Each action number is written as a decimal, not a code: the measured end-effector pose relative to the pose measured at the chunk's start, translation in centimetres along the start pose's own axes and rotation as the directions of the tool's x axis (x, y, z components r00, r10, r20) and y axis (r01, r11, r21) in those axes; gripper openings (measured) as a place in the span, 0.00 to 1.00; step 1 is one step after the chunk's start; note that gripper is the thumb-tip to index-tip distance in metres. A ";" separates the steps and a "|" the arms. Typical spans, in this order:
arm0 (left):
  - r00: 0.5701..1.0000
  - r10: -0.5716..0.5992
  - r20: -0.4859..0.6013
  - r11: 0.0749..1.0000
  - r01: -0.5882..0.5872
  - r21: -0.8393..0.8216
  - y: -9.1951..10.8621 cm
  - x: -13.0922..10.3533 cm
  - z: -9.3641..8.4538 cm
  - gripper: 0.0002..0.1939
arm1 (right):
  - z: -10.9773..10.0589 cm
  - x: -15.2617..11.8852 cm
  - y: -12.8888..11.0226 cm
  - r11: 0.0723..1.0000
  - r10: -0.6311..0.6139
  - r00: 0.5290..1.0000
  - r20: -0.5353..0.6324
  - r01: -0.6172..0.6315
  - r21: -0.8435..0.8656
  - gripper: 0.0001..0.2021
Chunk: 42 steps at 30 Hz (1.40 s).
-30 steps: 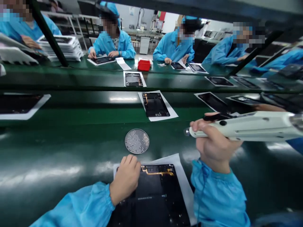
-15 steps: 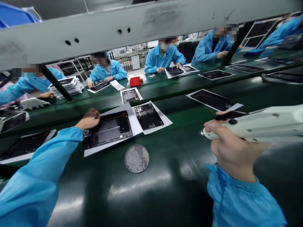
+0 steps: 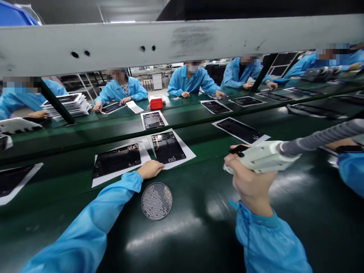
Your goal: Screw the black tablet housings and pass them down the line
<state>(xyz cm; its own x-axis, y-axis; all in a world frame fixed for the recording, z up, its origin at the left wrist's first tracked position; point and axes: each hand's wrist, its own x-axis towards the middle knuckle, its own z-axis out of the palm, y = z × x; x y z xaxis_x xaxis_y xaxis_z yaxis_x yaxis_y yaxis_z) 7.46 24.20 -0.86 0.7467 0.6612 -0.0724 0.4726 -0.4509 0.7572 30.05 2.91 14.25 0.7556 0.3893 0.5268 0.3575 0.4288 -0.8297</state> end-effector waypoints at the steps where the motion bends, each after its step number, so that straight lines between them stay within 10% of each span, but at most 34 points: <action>1: 1.000 -0.014 -0.012 0.998 0.014 -0.055 0.0 0.1 0.1 0.12 | 0.0 -0.1 0.0 1.000 0.005 1.000 0.011 -0.005 -0.002 0.14; 9: 0.942 -0.276 -0.190 0.822 0.129 -0.555 0.3 -0.8 0.7 0.13 | 0.5 -0.6 -0.5 1.000 0.016 0.998 0.060 -0.016 0.004 0.13; 18: 0.687 -0.600 -0.410 0.488 -0.091 -0.868 1.2 0.3 0.0 0.16 | 0.3 -0.6 -1.0 1.000 -0.013 0.998 0.066 0.015 -0.024 0.12; 22: 0.637 -0.661 -0.397 0.442 -0.097 -0.892 1.0 0.1 0.3 0.16 | 0.4 -0.7 -1.7 0.999 -0.004 0.998 0.062 0.007 -0.046 0.11; 33: 0.676 -0.659 -0.331 0.420 -0.034 -0.907 2.1 -0.4 0.2 0.18 | 0.7 -0.9 -2.1 0.999 -0.015 0.996 0.083 0.019 -0.046 0.10; 42: 0.899 -0.430 -0.085 0.395 0.103 -0.913 9.1 -3.5 2.5 0.17 | -2.6 -0.2 -4.3 0.981 -0.192 0.975 -0.114 0.188 -0.040 0.12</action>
<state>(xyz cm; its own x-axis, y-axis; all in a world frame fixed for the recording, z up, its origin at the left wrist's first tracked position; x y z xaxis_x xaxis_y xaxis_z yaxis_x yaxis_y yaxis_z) 10.31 16.24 4.71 0.4281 0.8392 -0.3355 -0.1637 0.4371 0.8844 29.80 -1.12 17.26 0.7309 0.2041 0.6513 0.5148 0.4616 -0.7224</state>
